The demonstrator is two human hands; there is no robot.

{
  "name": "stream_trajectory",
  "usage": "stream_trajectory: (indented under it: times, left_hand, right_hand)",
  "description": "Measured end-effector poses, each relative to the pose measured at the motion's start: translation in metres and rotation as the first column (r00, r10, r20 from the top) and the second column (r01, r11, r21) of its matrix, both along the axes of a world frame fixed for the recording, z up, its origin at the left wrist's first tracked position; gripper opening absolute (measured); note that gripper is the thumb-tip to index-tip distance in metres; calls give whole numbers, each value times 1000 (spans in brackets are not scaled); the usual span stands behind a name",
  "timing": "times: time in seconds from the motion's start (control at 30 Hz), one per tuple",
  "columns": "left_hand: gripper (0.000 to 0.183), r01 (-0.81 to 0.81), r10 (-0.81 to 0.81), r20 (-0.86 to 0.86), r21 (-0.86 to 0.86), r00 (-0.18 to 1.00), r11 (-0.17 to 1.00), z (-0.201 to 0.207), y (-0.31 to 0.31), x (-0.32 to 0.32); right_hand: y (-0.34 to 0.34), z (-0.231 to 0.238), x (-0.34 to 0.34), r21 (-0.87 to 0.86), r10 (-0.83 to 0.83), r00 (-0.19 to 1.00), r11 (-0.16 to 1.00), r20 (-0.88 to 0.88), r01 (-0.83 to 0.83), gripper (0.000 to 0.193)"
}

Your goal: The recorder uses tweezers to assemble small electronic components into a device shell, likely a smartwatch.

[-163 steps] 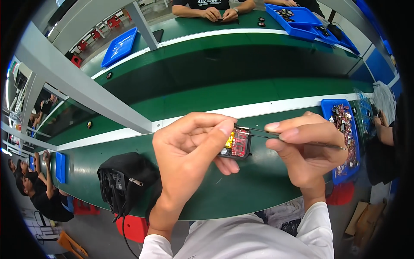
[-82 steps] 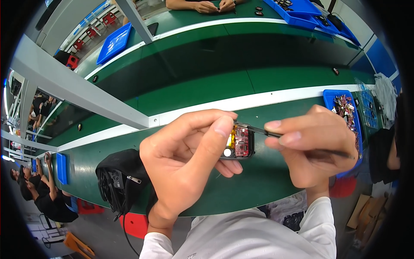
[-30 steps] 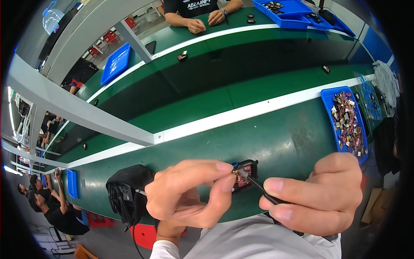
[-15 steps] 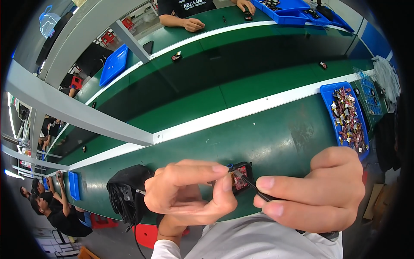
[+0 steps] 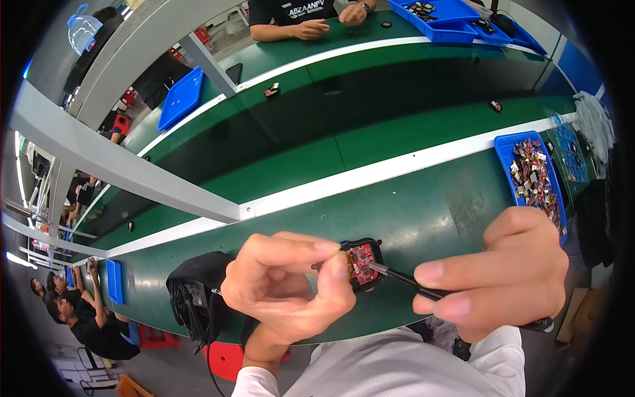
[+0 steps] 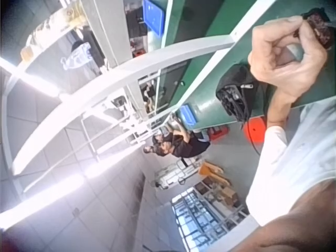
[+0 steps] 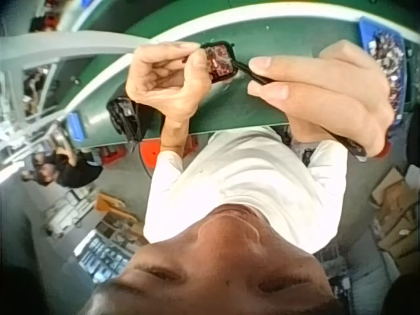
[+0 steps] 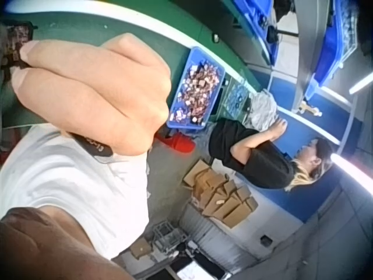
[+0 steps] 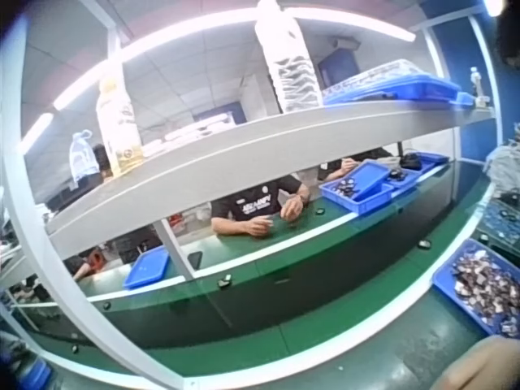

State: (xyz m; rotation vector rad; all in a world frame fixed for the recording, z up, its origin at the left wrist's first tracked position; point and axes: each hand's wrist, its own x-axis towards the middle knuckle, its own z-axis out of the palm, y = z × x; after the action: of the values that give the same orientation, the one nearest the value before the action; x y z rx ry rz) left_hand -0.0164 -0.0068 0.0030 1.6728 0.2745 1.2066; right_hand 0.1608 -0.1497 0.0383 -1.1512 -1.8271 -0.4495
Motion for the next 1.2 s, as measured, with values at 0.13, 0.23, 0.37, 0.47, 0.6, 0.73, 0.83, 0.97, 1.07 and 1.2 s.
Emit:
stream_trajectory:
  times: [0.13,0.23,0.37,0.47,0.6,0.73,0.83,0.97,1.07,1.2]
  left_hand:
    - [25,-13,13,7,-41,1000,999,-1,-2,-2]
    - [25,-8,9,22,-33,1000,999,-1,-1,-3]
    - [24,-1,1,23,-16,1000,1000,-1,-1,-1]
    - [24,10,-10,27,-8,1000,1000,0,-1,0]
    - [23,10,-9,25,-23,1000,1000,1,-2,0]
    - [24,4,-4,18,9,1000,1000,-1,-1,-1]
    - [25,-15,14,22,39,1000,999,-2,-1,-1]
    - [26,-16,13,28,98,1000,995,-2,-1,-1]
    - [26,-20,18,27,62,999,998,-2,-3,0]
    - [24,-17,17,26,2,999,1000,0,-2,0]
  right_hand:
    - [7,-6,-8,27,-34,992,999,-125,37,39]
    - [8,-6,-10,2,-42,988,999,-147,43,42]
    - [6,-4,-11,-58,-48,990,997,-135,41,45]
    - [6,-5,-12,-62,-54,989,997,-140,45,46]
    - [6,-4,-12,-71,-61,989,996,-135,51,47]
    - [7,-6,-13,-48,-60,987,997,-148,54,44]
    - [7,-6,-14,-37,-66,985,997,-161,61,43]
    - [8,-6,-13,-19,-42,986,999,-163,40,41]
    - [7,-6,-14,-29,-53,978,998,-203,48,39]
    - [4,-3,-13,-6,-67,978,998,-198,67,38]
